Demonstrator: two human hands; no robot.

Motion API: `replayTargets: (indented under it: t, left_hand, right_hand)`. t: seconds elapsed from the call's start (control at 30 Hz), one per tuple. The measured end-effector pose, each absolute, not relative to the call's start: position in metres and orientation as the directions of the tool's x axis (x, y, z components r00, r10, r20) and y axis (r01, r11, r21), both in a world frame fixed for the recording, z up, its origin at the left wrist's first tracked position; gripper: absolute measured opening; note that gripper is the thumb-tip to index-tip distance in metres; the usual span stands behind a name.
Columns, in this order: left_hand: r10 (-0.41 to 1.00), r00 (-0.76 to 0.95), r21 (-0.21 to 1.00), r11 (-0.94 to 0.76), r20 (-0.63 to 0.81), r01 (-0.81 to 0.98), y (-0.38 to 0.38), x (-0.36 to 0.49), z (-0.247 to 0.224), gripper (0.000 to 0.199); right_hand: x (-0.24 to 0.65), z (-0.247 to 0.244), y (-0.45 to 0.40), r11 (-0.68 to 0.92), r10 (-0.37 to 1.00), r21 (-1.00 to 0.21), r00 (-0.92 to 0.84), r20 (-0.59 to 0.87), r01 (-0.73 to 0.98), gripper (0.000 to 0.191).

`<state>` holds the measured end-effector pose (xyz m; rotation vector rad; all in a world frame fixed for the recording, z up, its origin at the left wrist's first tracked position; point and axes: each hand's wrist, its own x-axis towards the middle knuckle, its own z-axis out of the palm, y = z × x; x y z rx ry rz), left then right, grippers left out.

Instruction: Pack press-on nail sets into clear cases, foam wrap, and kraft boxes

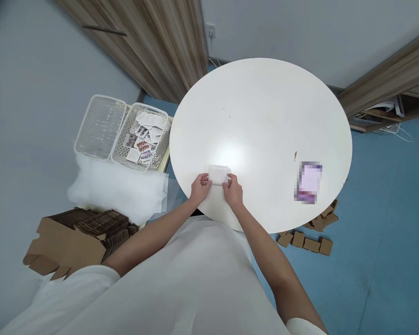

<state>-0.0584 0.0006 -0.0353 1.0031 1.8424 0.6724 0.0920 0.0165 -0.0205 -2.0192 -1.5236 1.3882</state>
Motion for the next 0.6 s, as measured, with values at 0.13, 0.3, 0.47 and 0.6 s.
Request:
replayTargets:
  t: [0.13,0.3,0.47,0.6]
  left_hand:
    - [0.874,-0.299,0.805,0.475,-0.383,0.356,0.015,-0.102,-0.040,0.034]
    - [0.888,-0.342,0.799,0.436,-0.307,0.413,0.040,-0.155,-0.040,0.033]
    - [0.906,-0.345,0.789,0.394,-0.246,0.471,0.068,-0.194,-0.039,0.033]
    - [0.927,-0.306,0.813,0.344,-0.216,0.469,0.086,-0.209,-0.041,0.037]
  right_hand:
    - [0.049,-0.023,0.035,-0.335,0.866,-0.728,-0.109,-0.488,0.598,0.046]
    - [-0.004,-0.031,0.059,-0.283,0.877,-0.784,-0.183,-0.445,0.553,0.059]
    - [-0.043,-0.036,0.086,-0.309,0.856,-0.800,-0.217,-0.470,0.514,0.065]
    - [-0.061,-0.036,0.104,-0.292,0.855,-0.825,-0.254,-0.451,0.484,0.070]
